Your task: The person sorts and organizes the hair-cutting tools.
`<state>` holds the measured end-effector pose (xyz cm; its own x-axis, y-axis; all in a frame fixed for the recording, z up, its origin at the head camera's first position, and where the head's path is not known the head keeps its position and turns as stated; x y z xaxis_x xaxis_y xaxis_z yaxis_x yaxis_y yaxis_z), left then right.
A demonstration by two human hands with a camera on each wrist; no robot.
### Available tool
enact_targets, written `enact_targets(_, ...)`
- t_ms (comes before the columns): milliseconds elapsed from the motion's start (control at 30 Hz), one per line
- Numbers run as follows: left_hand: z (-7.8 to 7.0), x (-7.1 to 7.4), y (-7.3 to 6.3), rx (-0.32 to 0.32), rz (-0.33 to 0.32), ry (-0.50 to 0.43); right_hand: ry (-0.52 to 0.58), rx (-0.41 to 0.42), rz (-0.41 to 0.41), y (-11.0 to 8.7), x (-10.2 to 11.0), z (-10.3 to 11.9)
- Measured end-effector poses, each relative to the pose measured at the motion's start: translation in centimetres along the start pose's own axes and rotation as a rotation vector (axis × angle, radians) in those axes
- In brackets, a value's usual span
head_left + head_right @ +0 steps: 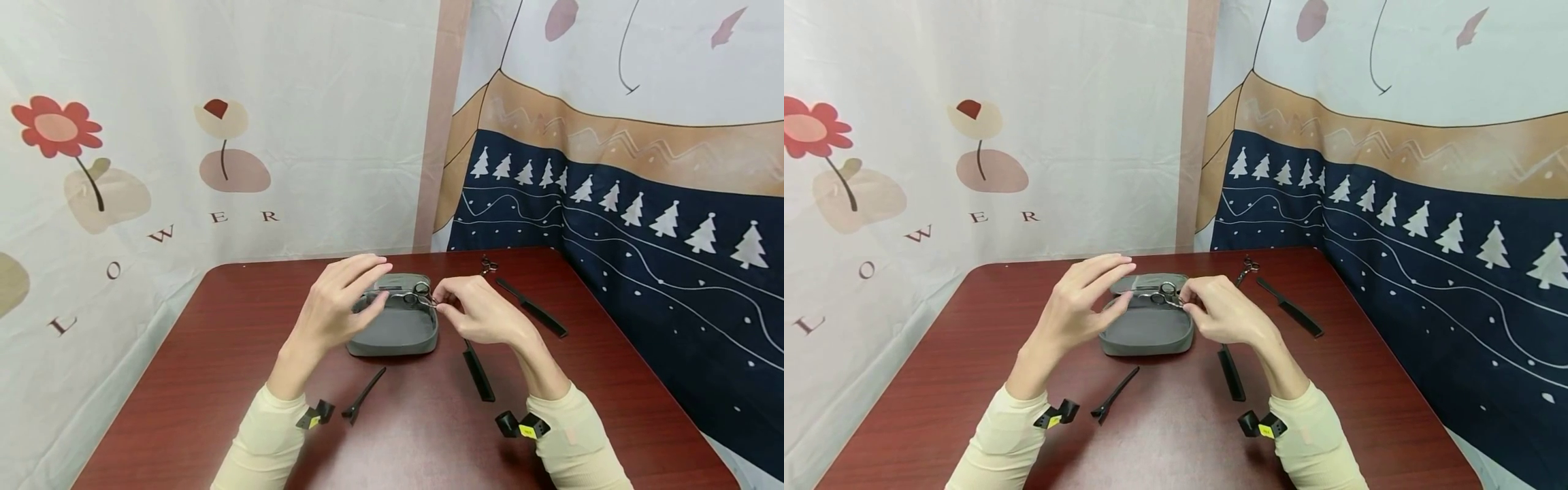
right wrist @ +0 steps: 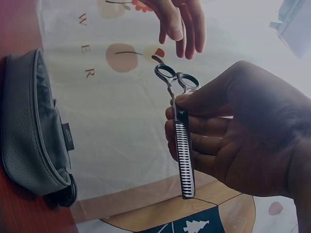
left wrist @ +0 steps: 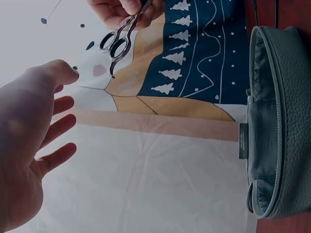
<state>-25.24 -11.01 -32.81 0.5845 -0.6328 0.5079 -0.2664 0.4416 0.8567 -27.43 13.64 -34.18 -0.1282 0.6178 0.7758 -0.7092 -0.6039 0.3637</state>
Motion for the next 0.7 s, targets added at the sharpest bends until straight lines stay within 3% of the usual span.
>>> enact_targets(267, -0.8, -1.1, -0.1, -0.044, 0.062, -0.004, 0.017, -0.003, 0.033, 0.0, -0.1, -0.3)
enact_targets(700, -2.8, -2.9, -0.3, -0.149, 0.1, 0.016, 0.034, 0.026, 0.091, 0.1, -0.8, -0.2)
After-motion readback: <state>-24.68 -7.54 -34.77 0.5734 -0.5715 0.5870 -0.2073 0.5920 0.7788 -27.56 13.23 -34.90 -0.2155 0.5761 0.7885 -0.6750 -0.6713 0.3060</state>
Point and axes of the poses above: each hand's wrist, its own y-axis towards the middle knuckle, its own x-axis out of the back of the hand, z = x × y, the point moved 5 cm from there along y, towards the middle knuckle, and after that the axes turned 4 degrees about y, right-handed, at the moved point
